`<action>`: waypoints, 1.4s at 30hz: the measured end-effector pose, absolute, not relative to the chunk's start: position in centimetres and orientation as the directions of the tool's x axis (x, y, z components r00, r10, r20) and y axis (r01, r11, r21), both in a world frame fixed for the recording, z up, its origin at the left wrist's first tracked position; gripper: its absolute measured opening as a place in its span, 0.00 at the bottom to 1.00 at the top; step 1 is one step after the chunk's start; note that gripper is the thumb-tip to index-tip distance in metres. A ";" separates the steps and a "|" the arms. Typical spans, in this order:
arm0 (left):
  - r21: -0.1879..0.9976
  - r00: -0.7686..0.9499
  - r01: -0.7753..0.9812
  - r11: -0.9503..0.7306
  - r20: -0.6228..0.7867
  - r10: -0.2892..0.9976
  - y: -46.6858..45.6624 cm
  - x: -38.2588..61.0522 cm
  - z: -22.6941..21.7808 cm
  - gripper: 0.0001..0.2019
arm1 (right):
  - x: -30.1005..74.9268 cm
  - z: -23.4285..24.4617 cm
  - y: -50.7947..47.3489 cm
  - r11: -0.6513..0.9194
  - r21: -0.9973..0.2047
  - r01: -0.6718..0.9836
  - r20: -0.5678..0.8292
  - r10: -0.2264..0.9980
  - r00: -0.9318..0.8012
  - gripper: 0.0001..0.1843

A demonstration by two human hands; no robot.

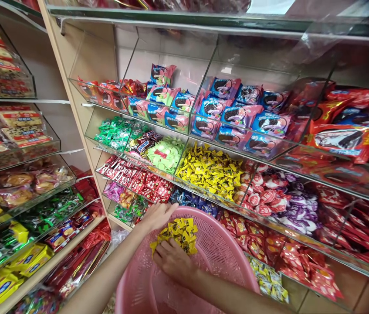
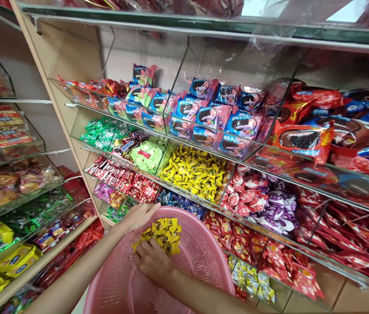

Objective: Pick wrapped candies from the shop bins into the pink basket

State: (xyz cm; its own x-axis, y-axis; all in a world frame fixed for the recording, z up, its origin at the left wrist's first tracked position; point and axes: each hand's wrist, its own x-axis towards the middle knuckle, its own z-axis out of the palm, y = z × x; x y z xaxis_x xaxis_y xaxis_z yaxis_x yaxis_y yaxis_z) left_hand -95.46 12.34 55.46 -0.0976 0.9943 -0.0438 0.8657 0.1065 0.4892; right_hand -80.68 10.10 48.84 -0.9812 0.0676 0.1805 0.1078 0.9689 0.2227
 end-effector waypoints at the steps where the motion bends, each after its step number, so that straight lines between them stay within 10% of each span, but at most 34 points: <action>1: 0.489 -0.095 0.866 0.103 -0.043 0.995 12.3 -95.5 55.5 0.37 | -80.7 48.8 10.1 0.968 0.223 0.115 0.182 0.074 -0.980 0.05; 13: 0.513 -0.098 0.851 0.114 -0.057 0.994 12.1 -95.4 55.7 0.35 | -79.4 58.9 13.2 0.955 0.182 0.233 0.364 0.155 -0.919 0.13; 22: 0.534 -0.102 0.839 0.108 -0.041 0.994 11.9 -95.2 55.6 0.36 | -80.6 68.4 23.3 0.511 0.077 0.856 0.442 0.752 -0.488 0.21; 42: 0.528 -0.107 0.843 0.108 -0.032 0.994 12.1 -95.5 55.5 0.37 | -81.3 66.9 24.9 0.546 0.035 0.837 0.285 0.797 -0.532 0.19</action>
